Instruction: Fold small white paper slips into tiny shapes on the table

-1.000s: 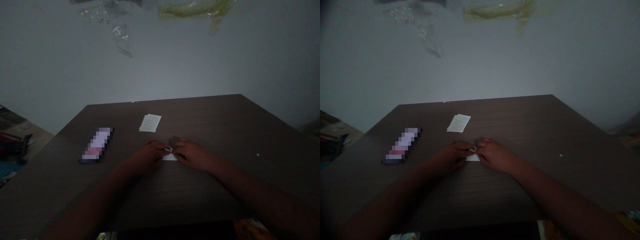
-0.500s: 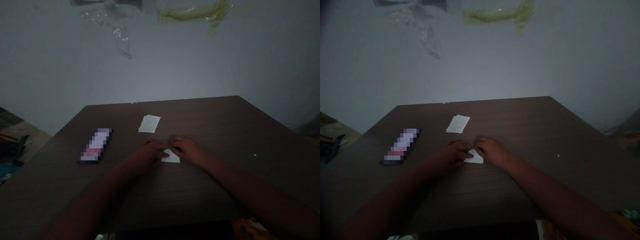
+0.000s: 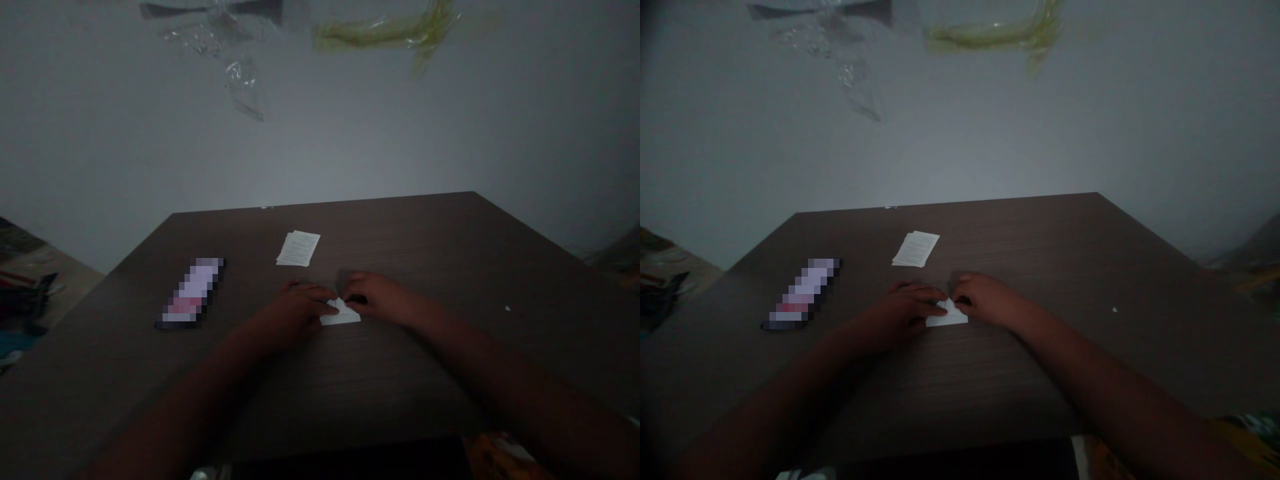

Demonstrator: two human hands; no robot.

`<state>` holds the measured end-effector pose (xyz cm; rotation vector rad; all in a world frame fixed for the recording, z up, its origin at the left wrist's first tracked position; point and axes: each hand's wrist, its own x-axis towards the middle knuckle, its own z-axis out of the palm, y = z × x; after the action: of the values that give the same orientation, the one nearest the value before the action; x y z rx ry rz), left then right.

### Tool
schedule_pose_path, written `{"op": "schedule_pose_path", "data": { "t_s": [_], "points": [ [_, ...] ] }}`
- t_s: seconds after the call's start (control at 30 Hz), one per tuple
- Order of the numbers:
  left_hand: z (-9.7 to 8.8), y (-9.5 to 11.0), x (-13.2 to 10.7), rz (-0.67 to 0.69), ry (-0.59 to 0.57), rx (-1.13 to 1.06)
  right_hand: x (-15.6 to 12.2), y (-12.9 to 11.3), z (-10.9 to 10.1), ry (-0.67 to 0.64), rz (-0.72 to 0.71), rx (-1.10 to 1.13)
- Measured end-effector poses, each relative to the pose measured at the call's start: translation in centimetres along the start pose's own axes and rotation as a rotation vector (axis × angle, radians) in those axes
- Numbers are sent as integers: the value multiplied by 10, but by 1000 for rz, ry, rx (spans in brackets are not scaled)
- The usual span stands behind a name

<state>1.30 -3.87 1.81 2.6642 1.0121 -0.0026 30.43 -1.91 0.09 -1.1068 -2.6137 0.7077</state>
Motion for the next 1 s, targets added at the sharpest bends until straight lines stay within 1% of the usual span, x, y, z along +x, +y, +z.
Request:
{"op": "schedule_pose_path", "data": {
  "t_s": [0.13,0.4,0.67,0.87,1.0],
  "points": [
    [-1,1,0,-22,-13,-8,-6,6,-7,-16,23,78],
    [-4,3,-2,-26,-31,-27,-15,13,-13,-37,67,134],
    [-5,17,1,-35,-21,-51,-14,14,-9,-8,2,80],
    [-4,15,2,-29,-32,-57,-12,12,-7,2,8,23],
    [0,11,1,-5,-7,-53,-13,7,-9,-4,34,8]
  ]
}}
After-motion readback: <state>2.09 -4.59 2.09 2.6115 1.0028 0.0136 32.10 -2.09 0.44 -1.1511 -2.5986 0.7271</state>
